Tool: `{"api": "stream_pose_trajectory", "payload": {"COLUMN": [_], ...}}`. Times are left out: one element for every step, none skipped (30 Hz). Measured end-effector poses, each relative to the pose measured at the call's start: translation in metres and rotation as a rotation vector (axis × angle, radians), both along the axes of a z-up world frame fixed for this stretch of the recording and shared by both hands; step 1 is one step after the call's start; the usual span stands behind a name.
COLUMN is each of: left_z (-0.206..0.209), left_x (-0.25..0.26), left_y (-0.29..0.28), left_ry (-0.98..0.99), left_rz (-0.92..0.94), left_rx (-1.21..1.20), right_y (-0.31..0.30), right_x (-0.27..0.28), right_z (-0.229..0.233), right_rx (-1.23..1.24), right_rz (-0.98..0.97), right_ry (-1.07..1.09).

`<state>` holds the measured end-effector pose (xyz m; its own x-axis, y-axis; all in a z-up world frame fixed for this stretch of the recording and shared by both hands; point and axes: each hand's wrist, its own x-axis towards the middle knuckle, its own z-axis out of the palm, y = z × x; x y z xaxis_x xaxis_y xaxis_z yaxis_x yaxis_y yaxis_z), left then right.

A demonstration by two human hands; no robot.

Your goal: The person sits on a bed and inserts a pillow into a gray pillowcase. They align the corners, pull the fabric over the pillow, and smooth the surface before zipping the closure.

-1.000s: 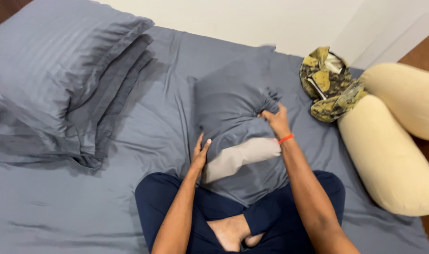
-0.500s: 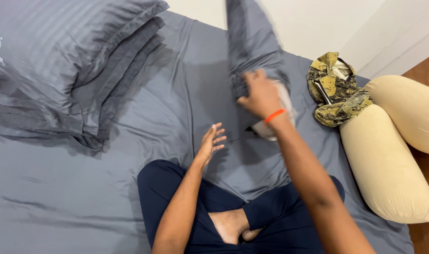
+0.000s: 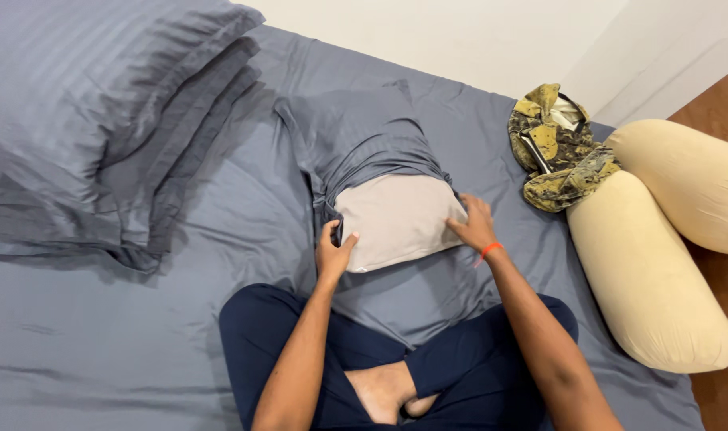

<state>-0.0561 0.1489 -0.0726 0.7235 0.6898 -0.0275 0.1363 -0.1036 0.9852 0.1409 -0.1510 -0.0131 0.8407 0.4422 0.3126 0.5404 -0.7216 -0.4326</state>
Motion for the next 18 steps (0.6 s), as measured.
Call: {"api": "stream_pose_trajectory", "payload": {"left_z": [-0.001,-0.002,-0.002,-0.004,-0.006,-0.009,-0.012,-0.014,-0.015,-0.016,-0.018,-0.019,-0.021,-0.024,-0.028,-0.032,-0.036,-0.042], "left_x": [0.001,0.001,0.002,0.0,-0.001,-0.003,-0.005,-0.006,-0.007,-0.008,-0.008,-0.009,-0.01,-0.011,-0.012,-0.009,-0.007,-0.005], "left_y": [-0.003,-0.002,0.0,0.001,0.004,0.005,0.007,0.007,0.007,0.007,0.006,0.007,0.008,0.008,0.009,0.009,0.012,0.014], "left_ry": [-0.006,-0.01,-0.014,0.009,0.032,0.056,0.09,0.123,0.157,0.168,0.178,0.19,0.157,0.124,0.092,0.084,0.076,0.069], "left_rz": [0.014,0.032,0.049,0.052,0.055,0.057,0.055,0.05,0.046,0.016,-0.013,-0.04,-0.036,-0.035,-0.034,-0.022,-0.009,-0.001], "left_rx": [0.073,0.151,0.229,0.223,0.218,0.21,0.215,0.22,0.225,0.199,0.172,0.149,0.173,0.195,0.217,0.215,0.214,0.212], "right_y": [-0.014,-0.022,-0.026,-0.027,-0.028,-0.026,-0.021,-0.017,-0.014,-0.01,-0.008,-0.006,-0.004,-0.003,-0.001,-0.002,-0.003,-0.006], "right_x": [0.005,0.009,0.013,0.015,0.017,0.019,0.022,0.025,0.028,0.034,0.038,0.041,0.043,0.043,0.04,0.04,0.039,0.036], "right_z": [-0.011,-0.021,-0.03,-0.038,-0.045,-0.05,-0.056,-0.059,-0.061,-0.062,-0.061,-0.061,-0.06,-0.06,-0.059,-0.056,-0.052,-0.048], "right_rx": [0.022,0.049,0.085,0.12,0.155,0.18,0.206,0.232,0.293,0.355,0.416,0.417,0.418,0.419,0.459,0.497,0.536,0.568], "right_rz": [-0.059,-0.115,-0.107,-0.098,-0.088,-0.069,-0.05,-0.034,-0.089,-0.144,-0.199,-0.185,-0.171,-0.16,-0.116,-0.077,-0.038,-0.031], "right_ry": [0.044,0.09,0.13,0.175,0.22,0.22,0.221,0.222,0.341,0.459,0.577,0.576,0.576,0.575,0.583,0.583,0.583,0.642]}}
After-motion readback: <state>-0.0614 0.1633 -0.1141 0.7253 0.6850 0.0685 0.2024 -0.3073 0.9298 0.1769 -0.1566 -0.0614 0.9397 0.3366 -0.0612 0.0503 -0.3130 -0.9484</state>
